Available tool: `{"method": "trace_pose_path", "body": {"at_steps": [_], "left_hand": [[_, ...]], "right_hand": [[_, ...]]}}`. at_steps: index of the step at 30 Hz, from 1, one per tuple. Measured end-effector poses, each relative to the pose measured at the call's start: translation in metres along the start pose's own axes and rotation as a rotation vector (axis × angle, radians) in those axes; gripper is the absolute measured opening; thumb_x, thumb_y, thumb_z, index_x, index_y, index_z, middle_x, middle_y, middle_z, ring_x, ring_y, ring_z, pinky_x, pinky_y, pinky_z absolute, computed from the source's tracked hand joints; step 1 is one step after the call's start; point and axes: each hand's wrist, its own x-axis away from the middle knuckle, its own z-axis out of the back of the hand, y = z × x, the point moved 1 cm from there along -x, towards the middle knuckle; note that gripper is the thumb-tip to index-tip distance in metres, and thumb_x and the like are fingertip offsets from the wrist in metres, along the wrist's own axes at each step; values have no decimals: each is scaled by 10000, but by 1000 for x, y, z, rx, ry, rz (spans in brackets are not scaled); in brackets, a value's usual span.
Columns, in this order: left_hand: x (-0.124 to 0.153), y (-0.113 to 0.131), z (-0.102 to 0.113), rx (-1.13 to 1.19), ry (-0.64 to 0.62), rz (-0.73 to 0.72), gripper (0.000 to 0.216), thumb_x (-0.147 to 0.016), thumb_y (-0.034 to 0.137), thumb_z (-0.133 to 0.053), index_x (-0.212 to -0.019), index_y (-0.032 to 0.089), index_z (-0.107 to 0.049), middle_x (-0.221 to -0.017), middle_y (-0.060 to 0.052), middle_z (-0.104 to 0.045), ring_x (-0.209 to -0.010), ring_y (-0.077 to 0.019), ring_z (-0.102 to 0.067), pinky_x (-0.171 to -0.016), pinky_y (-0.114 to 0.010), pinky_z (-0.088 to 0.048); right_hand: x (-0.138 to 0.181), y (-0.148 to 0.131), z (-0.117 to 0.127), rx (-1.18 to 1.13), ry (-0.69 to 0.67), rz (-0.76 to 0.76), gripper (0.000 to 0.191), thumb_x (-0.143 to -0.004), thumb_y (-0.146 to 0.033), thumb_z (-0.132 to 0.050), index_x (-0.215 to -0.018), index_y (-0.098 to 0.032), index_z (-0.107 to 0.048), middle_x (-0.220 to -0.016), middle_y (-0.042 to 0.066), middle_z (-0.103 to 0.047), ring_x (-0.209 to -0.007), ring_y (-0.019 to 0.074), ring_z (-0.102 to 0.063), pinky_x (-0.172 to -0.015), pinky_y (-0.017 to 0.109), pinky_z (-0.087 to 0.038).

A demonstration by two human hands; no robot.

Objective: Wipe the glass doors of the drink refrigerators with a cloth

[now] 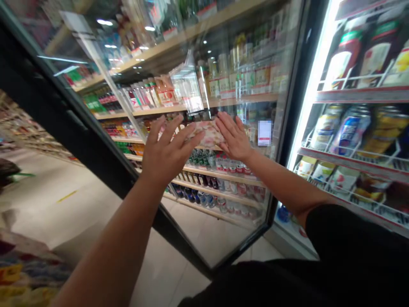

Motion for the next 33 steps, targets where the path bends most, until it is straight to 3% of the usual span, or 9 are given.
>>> {"method": "trace_pose_path", "body": {"at_steps": [3,6,10,15,20,22,26,29,33], "left_hand": [[7,4,2,-46,74,7,278,-973,216,-623,-1240,249,-695,-1353,-51,-705,-1445,-280,-516,-1256,-555,-303],[8,2,17,-128,116,187,243,-942,232,-630,-1171,195,-704,-1365,-114,-684,-1408,-324,-531,-1218,-559,-340],[-7,-6,42,-256,119,419,388,-954,225,-592,-1328,148,-657,-1273,-167,-674,-1220,-345,-613,-1056,-526,-469],[-15,11,30,-319,-26,307,529,-986,229,-578,-1513,269,-557,-1178,-131,-670,-974,-274,-638,-776,-375,-507],[-20,4,29,-295,-230,141,444,-1033,373,-574,-1438,201,-632,-1048,-143,-684,-1046,-306,-638,-930,-492,-503],[-35,-21,48,-339,-160,190,485,-1043,374,-542,-1481,169,-584,-1249,-177,-662,-1257,-361,-565,-1033,-606,-447],[-60,-56,67,-255,4,293,572,-1065,232,-423,-1615,106,-330,-1720,-129,-270,-1612,-347,-128,-1239,-731,-143],[-47,-39,46,-157,-54,283,572,-1066,226,-418,-1628,175,-331,-1754,-62,-206,-1640,-278,-28,-1307,-646,-106],[-13,-4,17,-57,-260,34,553,-1081,266,-417,-1626,184,-360,-1740,-74,-241,-1634,-229,-39,-1339,-543,-127]], "right_hand": [[15,7,-4,96,33,-62,759,-1078,-599,-215,-1712,-239,-5,-1749,100,-280,-1629,280,-227,-1341,578,-128],[18,1,-7,131,92,-134,761,-1086,-567,-195,-1704,-214,73,-1768,110,-211,-1638,289,-187,-1333,581,-164],[15,-4,-10,181,82,-173,730,-1094,-519,-224,-1706,-241,58,-1774,82,-199,-1643,283,-166,-1331,569,-188],[13,-5,-12,198,52,-199,717,-1093,-488,-223,-1710,-223,29,-1763,87,-239,-1642,271,-176,-1333,553,-192],[13,-4,-13,184,64,-183,698,-1092,-452,-244,-1713,-212,-35,-1740,98,-303,-1635,257,-210,-1330,543,-204],[14,-4,-13,187,84,-180,680,-1093,-434,-250,-1712,-210,-78,-1727,101,-335,-1631,246,-225,-1330,530,-209],[15,-1,-13,192,99,-178,652,-1088,-409,-256,-1700,-197,-179,-1705,101,-381,-1628,237,-238,-1329,520,-218],[15,1,-12,183,93,-168,648,-1082,-407,-267,-1688,-182,-229,-1695,105,-400,-1627,237,-239,-1328,519,-224],[15,1,-13,169,85,-182,645,-1075,-401,-263,-1679,-175,-265,-1695,99,-401,-1625,239,-246,-1331,519,-216]]}}
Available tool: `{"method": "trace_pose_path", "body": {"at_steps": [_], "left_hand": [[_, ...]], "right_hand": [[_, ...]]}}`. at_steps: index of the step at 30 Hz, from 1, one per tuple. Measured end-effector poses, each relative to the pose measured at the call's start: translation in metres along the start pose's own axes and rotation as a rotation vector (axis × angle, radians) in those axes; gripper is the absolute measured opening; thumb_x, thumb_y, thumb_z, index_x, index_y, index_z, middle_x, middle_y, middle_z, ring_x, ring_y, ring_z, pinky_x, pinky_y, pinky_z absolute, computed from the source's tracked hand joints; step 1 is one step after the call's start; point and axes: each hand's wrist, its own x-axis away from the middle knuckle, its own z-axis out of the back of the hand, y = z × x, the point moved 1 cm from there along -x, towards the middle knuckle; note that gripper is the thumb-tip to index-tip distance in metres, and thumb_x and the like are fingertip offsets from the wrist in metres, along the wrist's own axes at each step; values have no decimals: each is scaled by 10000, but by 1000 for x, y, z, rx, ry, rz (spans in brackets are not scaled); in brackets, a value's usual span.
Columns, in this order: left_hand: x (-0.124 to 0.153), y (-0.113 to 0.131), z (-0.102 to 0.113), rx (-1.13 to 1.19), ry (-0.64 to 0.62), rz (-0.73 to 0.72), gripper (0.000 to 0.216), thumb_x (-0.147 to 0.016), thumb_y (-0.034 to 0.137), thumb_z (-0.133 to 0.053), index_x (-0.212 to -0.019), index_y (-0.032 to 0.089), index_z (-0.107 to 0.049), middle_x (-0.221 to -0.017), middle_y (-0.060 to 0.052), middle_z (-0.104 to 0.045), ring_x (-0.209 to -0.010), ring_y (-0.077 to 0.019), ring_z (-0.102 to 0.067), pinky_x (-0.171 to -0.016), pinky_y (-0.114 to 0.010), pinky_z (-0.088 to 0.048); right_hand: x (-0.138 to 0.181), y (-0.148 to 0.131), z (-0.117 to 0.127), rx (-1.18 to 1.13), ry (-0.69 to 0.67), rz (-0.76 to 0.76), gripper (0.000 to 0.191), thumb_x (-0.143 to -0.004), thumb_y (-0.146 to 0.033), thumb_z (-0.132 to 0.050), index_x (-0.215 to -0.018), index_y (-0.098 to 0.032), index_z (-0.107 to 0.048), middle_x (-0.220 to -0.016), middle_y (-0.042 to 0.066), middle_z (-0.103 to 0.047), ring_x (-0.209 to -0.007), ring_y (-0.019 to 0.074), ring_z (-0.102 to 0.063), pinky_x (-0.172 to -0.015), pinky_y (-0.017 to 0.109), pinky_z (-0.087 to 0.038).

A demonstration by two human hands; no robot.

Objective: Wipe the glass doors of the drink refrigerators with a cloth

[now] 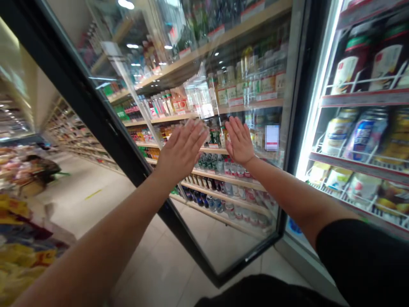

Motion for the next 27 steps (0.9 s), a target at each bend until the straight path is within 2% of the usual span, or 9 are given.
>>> {"method": "trace_pose_path", "body": {"at_steps": [3,6,9,11,13,18,21,24,27], "left_hand": [[3,-14,10,-49,18,10,545,-1098,203,-337,-1642,184,-319,-1734,-81,-244,-1633,-222,-44,-1334,-564,-83],[-9,-40,33,-106,136,193,572,-1089,246,-405,-1641,142,-299,-1749,-117,-175,-1636,-272,-13,-1319,-615,-42],[-10,-38,35,-71,190,327,698,-1044,305,-531,-1644,81,-256,-1759,-155,-87,-1628,-335,38,-1313,-649,-49],[3,-17,20,-18,185,348,735,-1028,316,-566,-1638,44,-261,-1750,-194,-78,-1620,-364,47,-1317,-659,-74],[32,16,-6,30,170,377,703,-1034,312,-562,-1634,59,-300,-1740,-208,-109,-1614,-370,20,-1324,-652,-107],[152,124,-90,-23,176,556,711,-1039,337,-588,-1627,37,-323,-1674,-301,-216,-1583,-431,-94,-1265,-683,-270],[209,170,-128,-39,188,589,659,-1034,246,-576,-1619,44,-352,-1637,-313,-291,-1561,-414,-177,-1259,-639,-327],[218,173,-138,-37,197,599,626,-1029,190,-555,-1613,55,-374,-1620,-304,-339,-1550,-407,-218,-1255,-628,-345],[193,147,-127,-63,224,620,639,-1035,174,-521,-1631,44,-330,-1633,-302,-313,-1561,-413,-190,-1262,-633,-324]], "right_hand": [[0,-1,-1,-15,-11,-18,652,-1069,-404,-256,-1680,-177,-263,-1699,94,-396,-1627,239,-239,-1335,519,-201],[0,-3,-3,-9,6,-28,644,-1067,-398,-253,-1666,-167,-304,-1688,103,-414,-1625,236,-244,-1332,512,-207],[-1,-4,-3,1,-11,-36,639,-1062,-391,-257,-1655,-166,-328,-1687,104,-414,-1625,235,-246,-1329,511,-208],[-2,-5,-4,-7,-40,-48,647,-1057,-394,-259,-1662,-171,-313,-1700,101,-393,-1628,239,-234,-1330,519,-198],[-3,-6,-4,-17,-57,-65,654,-1055,-400,-252,-1667,-172,-299,-1710,99,-373,-1632,242,-222,-1332,522,-184],[-4,-9,-7,-25,-51,-85,654,-1055,-405,-234,-1663,-176,-309,-1711,99,-370,-1632,239,-222,-1329,517,-176],[-3,-10,-8,-25,-53,-96,654,-1051,-399,-241,-1666,-185,-302,-1709,97,-373,-1630,243,-228,-1326,526,-185],[-3,-9,-9,-24,-54,-94,656,-1048,-393,-243,-1663,-177,-307,-1707,102,-376,-1628,250,-231,-1324,531,-192],[-2,-9,-9,-19,-49,-87,651,-1049,-394,-244,-1653,-167,-331,-1703,108,-382,-1625,250,-239,-1323,530,-199]]}}
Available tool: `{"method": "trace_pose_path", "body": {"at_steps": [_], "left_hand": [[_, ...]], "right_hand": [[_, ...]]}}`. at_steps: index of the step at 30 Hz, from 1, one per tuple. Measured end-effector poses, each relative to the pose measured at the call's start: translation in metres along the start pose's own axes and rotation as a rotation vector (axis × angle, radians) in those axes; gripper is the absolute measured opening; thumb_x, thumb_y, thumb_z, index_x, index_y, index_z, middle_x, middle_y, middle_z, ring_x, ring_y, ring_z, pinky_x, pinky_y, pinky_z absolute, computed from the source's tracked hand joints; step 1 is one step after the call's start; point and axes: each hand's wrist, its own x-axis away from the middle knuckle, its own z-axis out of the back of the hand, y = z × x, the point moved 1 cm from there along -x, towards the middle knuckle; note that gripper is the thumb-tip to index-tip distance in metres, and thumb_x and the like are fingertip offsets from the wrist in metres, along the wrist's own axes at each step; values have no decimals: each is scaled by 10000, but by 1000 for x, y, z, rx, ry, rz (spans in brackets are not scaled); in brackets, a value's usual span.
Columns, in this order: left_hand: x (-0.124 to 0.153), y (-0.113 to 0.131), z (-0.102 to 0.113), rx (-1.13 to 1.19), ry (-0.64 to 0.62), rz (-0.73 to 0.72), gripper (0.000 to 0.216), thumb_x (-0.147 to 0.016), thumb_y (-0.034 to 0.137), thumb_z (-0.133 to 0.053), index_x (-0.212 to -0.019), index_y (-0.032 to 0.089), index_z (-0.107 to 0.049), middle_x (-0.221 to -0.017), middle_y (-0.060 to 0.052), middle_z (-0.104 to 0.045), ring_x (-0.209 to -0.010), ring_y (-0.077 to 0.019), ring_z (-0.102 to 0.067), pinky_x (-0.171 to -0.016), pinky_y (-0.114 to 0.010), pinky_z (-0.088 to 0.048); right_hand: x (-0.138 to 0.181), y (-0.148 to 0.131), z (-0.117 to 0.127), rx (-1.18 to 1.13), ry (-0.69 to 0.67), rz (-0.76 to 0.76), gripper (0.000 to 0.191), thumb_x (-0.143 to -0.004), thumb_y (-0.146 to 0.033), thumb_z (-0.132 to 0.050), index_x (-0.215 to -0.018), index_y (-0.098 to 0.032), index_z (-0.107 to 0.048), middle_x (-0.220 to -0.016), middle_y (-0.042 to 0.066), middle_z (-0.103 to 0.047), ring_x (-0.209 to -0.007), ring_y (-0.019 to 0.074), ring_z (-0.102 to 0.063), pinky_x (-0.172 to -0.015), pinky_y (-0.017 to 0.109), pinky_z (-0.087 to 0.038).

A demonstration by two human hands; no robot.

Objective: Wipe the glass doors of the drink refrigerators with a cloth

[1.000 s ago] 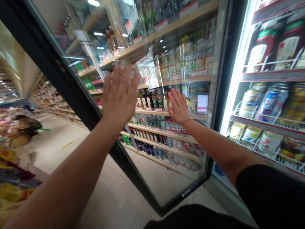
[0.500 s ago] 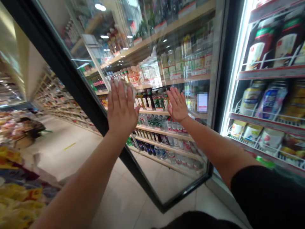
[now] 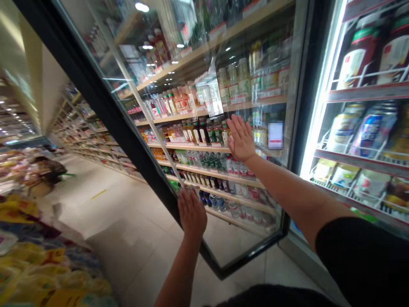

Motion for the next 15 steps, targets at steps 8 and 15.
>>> {"method": "trace_pose_path", "body": {"at_steps": [8,15], "left_hand": [[4,-4,0,23,8,-101,618,-1029,26,-370,-1642,78,-321,-1605,-273,-404,-1555,-350,-262,-1258,-534,-382],[-12,-8,4,16,26,-63,591,-1046,43,-368,-1636,81,-338,-1610,-274,-404,-1564,-354,-251,-1260,-552,-368]], "right_hand": [[0,-1,-1,5,7,-4,652,-1045,-404,-253,-1648,-176,-350,-1701,98,-391,-1622,253,-252,-1324,527,-212],[0,0,-2,-2,1,-11,655,-1052,-415,-243,-1661,-188,-320,-1711,84,-373,-1627,255,-235,-1329,528,-201]]}}
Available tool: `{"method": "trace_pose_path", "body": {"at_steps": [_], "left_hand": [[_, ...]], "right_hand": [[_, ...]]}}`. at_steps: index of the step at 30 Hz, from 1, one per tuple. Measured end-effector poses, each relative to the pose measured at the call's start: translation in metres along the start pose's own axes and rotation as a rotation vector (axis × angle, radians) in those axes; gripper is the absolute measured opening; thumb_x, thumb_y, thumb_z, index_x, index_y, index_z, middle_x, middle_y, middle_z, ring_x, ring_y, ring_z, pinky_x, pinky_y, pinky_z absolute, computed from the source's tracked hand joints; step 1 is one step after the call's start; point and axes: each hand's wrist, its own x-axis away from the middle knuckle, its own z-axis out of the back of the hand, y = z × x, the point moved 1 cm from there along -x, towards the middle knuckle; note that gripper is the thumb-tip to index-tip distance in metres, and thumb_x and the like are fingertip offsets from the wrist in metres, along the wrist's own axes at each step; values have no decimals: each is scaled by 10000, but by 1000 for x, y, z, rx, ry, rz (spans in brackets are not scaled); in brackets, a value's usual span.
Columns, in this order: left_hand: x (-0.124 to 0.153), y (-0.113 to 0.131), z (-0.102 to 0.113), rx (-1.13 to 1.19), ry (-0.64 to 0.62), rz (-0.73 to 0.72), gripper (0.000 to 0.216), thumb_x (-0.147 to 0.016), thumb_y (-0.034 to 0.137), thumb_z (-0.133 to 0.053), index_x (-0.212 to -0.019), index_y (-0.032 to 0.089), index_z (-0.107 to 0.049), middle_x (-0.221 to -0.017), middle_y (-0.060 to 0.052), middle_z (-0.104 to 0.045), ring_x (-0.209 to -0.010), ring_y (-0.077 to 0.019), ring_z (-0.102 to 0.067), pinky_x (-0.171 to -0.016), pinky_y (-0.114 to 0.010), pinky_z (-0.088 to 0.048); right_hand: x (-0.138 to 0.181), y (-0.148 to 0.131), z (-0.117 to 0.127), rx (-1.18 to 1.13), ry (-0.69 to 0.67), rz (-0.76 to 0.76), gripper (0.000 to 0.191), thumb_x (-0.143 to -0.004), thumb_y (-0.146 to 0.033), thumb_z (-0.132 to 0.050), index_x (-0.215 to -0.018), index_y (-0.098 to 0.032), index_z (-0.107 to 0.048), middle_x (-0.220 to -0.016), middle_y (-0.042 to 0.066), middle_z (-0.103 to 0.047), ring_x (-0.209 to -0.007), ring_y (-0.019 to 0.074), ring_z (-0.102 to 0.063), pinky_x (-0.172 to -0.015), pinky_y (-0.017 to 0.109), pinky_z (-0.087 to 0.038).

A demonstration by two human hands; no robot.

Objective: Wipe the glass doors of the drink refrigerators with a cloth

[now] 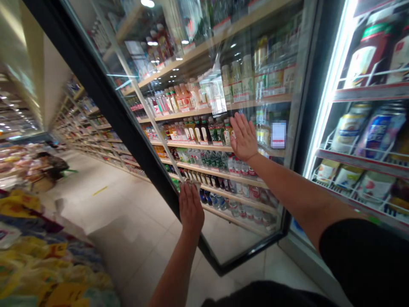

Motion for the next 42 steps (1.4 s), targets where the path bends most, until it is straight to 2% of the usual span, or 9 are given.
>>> {"method": "trace_pose_path", "body": {"at_steps": [4,7,13,19,27,34,37,40,42], "left_hand": [[1,4,4,-26,-24,-57,654,-1033,9,-364,-1670,79,-227,-1605,-289,-401,-1564,-345,-256,-1252,-522,-390],[-2,3,6,-46,-25,-60,673,-1036,11,-357,-1678,69,-167,-1608,-308,-383,-1568,-362,-247,-1239,-542,-402],[0,3,8,10,-49,-37,606,-1051,48,-327,-1655,80,-280,-1594,-284,-435,-1561,-348,-291,-1241,-537,-409],[-3,3,9,63,-39,-12,579,-1041,40,-348,-1619,66,-365,-1601,-268,-436,-1575,-335,-269,-1264,-534,-371],[8,12,11,9,-54,-35,647,-1034,24,-337,-1669,77,-227,-1607,-294,-402,-1570,-353,-260,-1243,-540,-402],[-30,6,14,2,30,32,660,-1029,40,-343,-1672,57,-194,-1660,-308,-275,-1585,-390,-185,-1256,-604,-349],[-21,15,11,18,-25,-59,691,-1006,4,-352,-1673,50,-176,-1667,-292,-263,-1587,-386,-163,-1258,-591,-355],[-1,27,5,53,-116,-235,695,-1005,-1,-363,-1673,56,-183,-1638,-254,-362,-1583,-350,-191,-1257,-528,-388],[-3,29,3,52,-131,-297,679,-1015,8,-369,-1670,54,-197,-1609,-244,-421,-1582,-332,-203,-1258,-497,-393]], "right_hand": [[1,0,-1,8,14,5,646,-1055,-416,-246,-1651,-187,-345,-1702,85,-392,-1624,251,-248,-1326,520,-210],[1,0,-1,17,18,6,646,-1055,-413,-249,-1648,-179,-348,-1701,91,-392,-1624,249,-248,-1324,521,-214],[1,2,-2,14,-7,-1,656,-1051,-409,-245,-1662,-182,-318,-1719,83,-358,-1633,254,-217,-1331,525,-192],[2,3,-2,34,37,9,641,-1054,-402,-240,-1645,-181,-355,-1699,84,-396,-1624,237,-248,-1330,513,-198],[2,3,0,14,18,7,645,-1053,-397,-243,-1656,-185,-332,-1704,83,-387,-1625,241,-247,-1332,523,-194],[2,4,1,15,12,8,649,-1053,-395,-246,-1665,-189,-314,-1708,84,-378,-1628,248,-234,-1333,528,-199],[2,4,2,5,6,13,655,-1052,-396,-246,-1668,-182,-301,-1713,87,-368,-1630,253,-225,-1332,532,-195],[2,4,3,-4,17,14,655,-1054,-406,-240,-1663,-176,-312,-1708,89,-377,-1629,248,-231,-1333,521,-190],[2,4,4,-3,25,14,651,-1055,-404,-236,-1656,-174,-330,-1703,90,-386,-1627,242,-239,-1335,509,-189]]}}
